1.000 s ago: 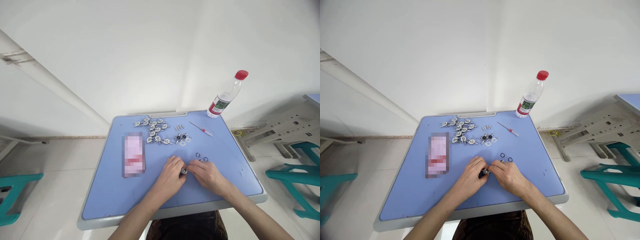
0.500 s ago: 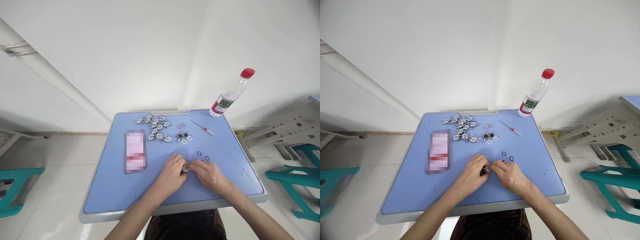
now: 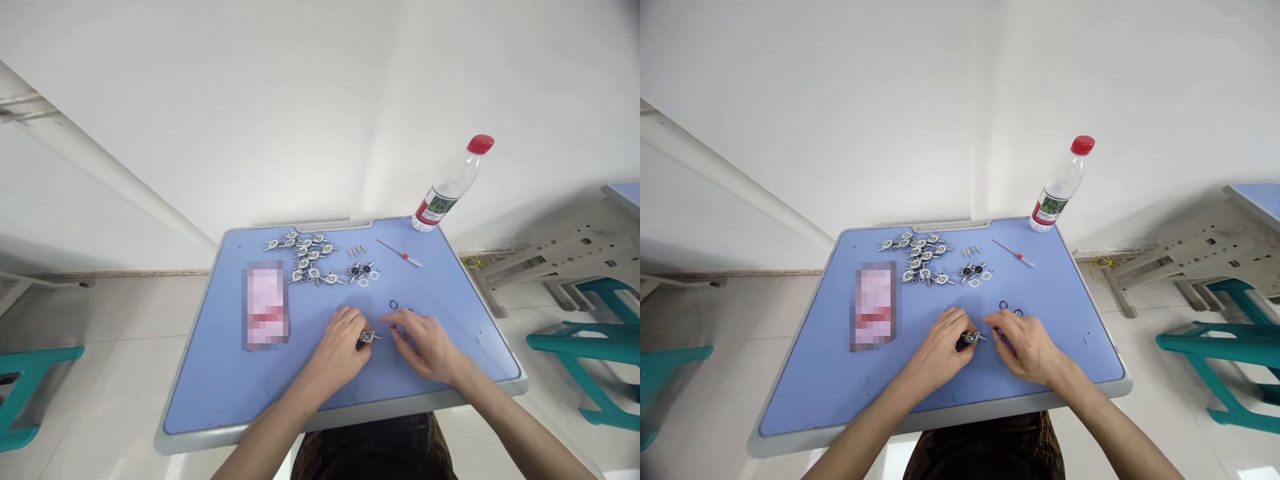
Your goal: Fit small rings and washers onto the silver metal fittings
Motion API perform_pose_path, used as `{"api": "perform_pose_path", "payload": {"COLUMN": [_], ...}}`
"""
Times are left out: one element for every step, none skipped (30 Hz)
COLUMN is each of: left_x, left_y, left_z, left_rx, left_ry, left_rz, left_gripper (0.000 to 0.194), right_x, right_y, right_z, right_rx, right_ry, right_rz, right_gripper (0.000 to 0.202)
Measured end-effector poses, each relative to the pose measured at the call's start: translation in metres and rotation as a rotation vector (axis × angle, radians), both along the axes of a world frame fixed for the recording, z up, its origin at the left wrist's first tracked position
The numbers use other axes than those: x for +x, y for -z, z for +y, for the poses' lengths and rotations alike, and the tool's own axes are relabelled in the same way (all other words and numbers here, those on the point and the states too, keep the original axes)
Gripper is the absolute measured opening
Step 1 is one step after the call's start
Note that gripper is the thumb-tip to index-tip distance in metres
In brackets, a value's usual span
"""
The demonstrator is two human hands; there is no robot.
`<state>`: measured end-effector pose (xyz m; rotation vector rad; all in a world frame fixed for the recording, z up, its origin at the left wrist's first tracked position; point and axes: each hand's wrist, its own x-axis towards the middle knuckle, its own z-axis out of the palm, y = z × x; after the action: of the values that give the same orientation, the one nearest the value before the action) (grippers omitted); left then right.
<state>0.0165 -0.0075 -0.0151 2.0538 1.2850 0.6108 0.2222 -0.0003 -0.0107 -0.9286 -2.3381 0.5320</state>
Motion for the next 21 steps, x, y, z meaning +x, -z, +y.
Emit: {"api": "perform_pose_path", "payload": {"left_x": [0.0,0.0,0.0,0.0,0.0,0.0,0.0,0.0,0.0,0.0,0.0,0.0,0.0,-0.001,-0.001,-0.001,-0.001,-0.001,-0.001,-0.001,-0.001], "left_y": [-0.001,-0.002,-0.003,-0.003,-0.004,-0.004,-0.004,-0.004,-0.004,-0.004,-0.004,-0.003,-0.003,-0.003,-0.002,-0.002,-0.001,-0.001,0.0,0.0,0.0], "left_z": [0.0,0.001,0.001,0.002,0.002,0.002,0.003,0.003,0.004,0.004,0.004,0.004,0.003,0.003,0.003,0.003,0.003,0.003,0.003,0.003,0.003], "left_rx": [0.0,0.001,0.004,0.008,0.01,0.01,0.008,0.005,0.001,-0.002,-0.004,-0.007,-0.009,-0.01,-0.009,-0.008,-0.005,-0.002,0.0,0.001,0.001], "left_ry": [0.005,0.011,0.015,0.02,0.022,0.024,0.023,0.02,0.015,0.013,0.012,0.014,0.015,0.017,0.017,0.016,0.014,0.012,0.009,0.008,0.007], "left_rz": [-0.002,-0.004,-0.005,-0.007,-0.009,-0.011,-0.012,-0.011,-0.01,-0.009,-0.008,-0.008,-0.01,-0.012,-0.013,-0.014,-0.015,-0.015,-0.016,-0.018,-0.021], "left_gripper": [0.019,0.019,0.019,0.019,0.019,0.019,0.019,0.018,0.018,0.018,0.018,0.018,0.019,0.019,0.018,0.018,0.018,0.018,0.018,0.018,0.018], "right_x": [0.001,0.001,0.001,0.0,-0.002,-0.005,-0.008,-0.011,-0.014,-0.016,-0.017,-0.017,-0.017,-0.017,-0.016,-0.015,-0.015,-0.015,-0.016,-0.017,-0.018], "right_y": [-0.007,-0.015,-0.022,-0.027,-0.032,-0.034,-0.034,-0.033,-0.029,-0.025,-0.021,-0.016,-0.013,-0.01,-0.009,-0.008,-0.008,-0.009,-0.01,-0.011,-0.012], "right_z": [0.002,0.005,0.008,0.011,0.015,0.019,0.023,0.026,0.029,0.031,0.032,0.032,0.032,0.03,0.029,0.027,0.026,0.024,0.023,0.023,0.022], "right_rx": [-0.094,-0.184,-0.271,-0.337,-0.397,-0.438,-0.46,-0.475,-0.489,-0.509,-0.534,-0.561,-0.581,-0.588,-0.582,-0.565,-0.542,-0.52,-0.499,-0.478,-0.457], "right_ry": [0.049,0.088,0.132,0.177,0.196,0.194,0.19,0.18,0.168,0.155,0.139,0.118,0.094,0.073,0.053,0.036,0.018,0.0,-0.017,-0.033,-0.046], "right_rz": [0.062,0.113,0.169,0.256,0.335,0.389,0.422,0.441,0.454,0.47,0.491,0.516,0.538,0.549,0.549,0.536,0.513,0.481,0.447,0.414,0.385], "right_gripper": [0.025,0.024,0.022,0.021,0.022,0.022,0.023,0.023,0.023,0.022,0.021,0.02,0.018,0.017,0.016,0.016,0.016,0.015,0.015,0.016,0.016]}}
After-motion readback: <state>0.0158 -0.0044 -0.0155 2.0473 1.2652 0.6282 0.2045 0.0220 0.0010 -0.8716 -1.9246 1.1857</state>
